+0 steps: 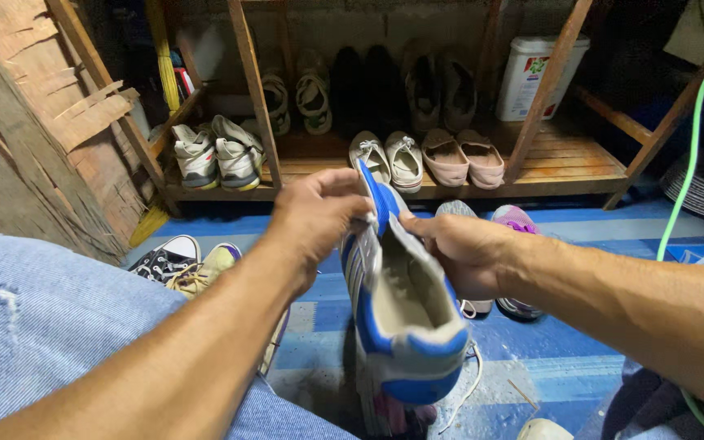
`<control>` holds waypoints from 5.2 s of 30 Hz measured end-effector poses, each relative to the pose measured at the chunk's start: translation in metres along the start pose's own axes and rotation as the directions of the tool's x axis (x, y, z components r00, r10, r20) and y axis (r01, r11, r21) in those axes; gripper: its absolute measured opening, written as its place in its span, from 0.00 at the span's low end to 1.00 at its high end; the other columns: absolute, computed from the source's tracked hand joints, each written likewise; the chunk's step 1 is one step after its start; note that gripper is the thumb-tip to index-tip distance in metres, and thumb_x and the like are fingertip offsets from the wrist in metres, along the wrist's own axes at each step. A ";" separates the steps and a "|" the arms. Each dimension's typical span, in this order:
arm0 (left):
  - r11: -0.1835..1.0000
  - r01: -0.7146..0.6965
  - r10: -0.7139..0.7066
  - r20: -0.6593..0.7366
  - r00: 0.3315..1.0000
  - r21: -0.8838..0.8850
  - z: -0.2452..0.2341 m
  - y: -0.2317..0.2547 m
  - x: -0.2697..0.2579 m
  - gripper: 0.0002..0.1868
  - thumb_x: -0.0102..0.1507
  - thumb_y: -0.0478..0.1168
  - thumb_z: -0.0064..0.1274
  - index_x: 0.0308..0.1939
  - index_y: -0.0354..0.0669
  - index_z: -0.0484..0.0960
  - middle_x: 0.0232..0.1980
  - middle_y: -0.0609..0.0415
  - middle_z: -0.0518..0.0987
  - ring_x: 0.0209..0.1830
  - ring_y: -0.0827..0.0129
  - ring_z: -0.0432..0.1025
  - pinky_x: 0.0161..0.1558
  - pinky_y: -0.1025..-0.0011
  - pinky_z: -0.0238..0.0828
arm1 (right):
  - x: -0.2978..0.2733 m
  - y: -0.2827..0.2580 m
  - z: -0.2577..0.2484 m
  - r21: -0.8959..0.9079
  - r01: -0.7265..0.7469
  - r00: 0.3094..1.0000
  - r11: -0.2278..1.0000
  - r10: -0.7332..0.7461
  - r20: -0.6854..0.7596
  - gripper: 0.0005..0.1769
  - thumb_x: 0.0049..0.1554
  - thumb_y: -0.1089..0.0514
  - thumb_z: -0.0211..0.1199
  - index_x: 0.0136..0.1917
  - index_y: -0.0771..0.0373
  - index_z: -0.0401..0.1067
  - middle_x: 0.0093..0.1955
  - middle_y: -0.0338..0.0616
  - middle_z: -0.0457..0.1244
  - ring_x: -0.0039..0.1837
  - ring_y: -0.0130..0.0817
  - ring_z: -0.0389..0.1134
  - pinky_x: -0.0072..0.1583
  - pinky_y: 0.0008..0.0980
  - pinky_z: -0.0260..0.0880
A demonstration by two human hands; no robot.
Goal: The person removes a pair of white sneakers from a wooden shoe rack and places them on the floor. They then pick up a blue sneaker, remove its laces, and place the shoe back on the floor among other shoes.
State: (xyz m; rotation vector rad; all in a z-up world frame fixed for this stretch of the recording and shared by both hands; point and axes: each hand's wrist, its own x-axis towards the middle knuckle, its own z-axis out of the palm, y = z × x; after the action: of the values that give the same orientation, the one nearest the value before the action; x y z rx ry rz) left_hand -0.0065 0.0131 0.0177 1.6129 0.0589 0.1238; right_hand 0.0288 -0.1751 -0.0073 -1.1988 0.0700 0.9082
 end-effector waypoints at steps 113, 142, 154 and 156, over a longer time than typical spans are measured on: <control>0.820 0.515 -0.442 -0.294 0.847 0.249 -0.061 -0.162 0.079 0.41 0.54 0.32 0.61 0.73 0.47 0.70 0.56 0.41 0.83 0.51 0.58 0.81 0.46 0.62 0.79 | 0.019 0.043 0.000 -0.256 -0.138 0.968 0.957 0.075 -0.239 0.25 0.61 0.63 0.49 0.71 0.61 0.69 0.55 0.45 0.68 0.48 0.35 0.70 0.52 0.42 0.75; 0.651 0.759 -0.751 -0.145 0.645 0.001 -0.065 -0.262 0.074 0.10 0.61 0.29 0.53 0.46 0.38 0.79 0.41 0.44 0.82 0.38 0.53 0.79 0.36 0.50 0.75 | 0.040 0.070 -0.007 -0.740 -0.275 0.872 0.614 -0.165 -0.461 0.17 0.57 0.58 0.55 0.56 0.65 0.78 0.48 0.56 0.75 0.51 0.45 0.79 0.47 0.42 0.77; 0.370 0.844 -0.877 -0.153 0.455 0.388 -0.043 -0.225 0.054 0.27 0.66 0.43 0.54 0.69 0.45 0.70 0.62 0.40 0.72 0.55 0.49 0.75 0.62 0.27 0.55 | 0.038 0.080 -0.050 -0.676 -0.464 0.786 0.572 -0.086 -0.612 0.15 0.55 0.60 0.67 0.54 0.70 0.74 0.48 0.57 0.72 0.45 0.53 0.76 0.42 0.49 0.78; 0.347 0.848 -0.879 -0.176 0.443 0.401 -0.041 -0.204 0.048 0.31 0.67 0.45 0.54 0.73 0.47 0.66 0.67 0.40 0.69 0.60 0.47 0.73 0.65 0.26 0.53 | 0.047 0.079 -0.053 -0.593 -0.420 0.783 0.687 -0.056 -0.619 0.13 0.56 0.60 0.65 0.52 0.71 0.76 0.47 0.57 0.72 0.44 0.52 0.76 0.41 0.50 0.79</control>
State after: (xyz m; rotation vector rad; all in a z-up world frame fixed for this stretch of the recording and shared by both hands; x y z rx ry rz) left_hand 0.0444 0.0683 -0.1827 1.8229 0.9695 -0.8690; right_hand 0.0314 -0.1868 -0.1128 -2.2423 0.3984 0.7060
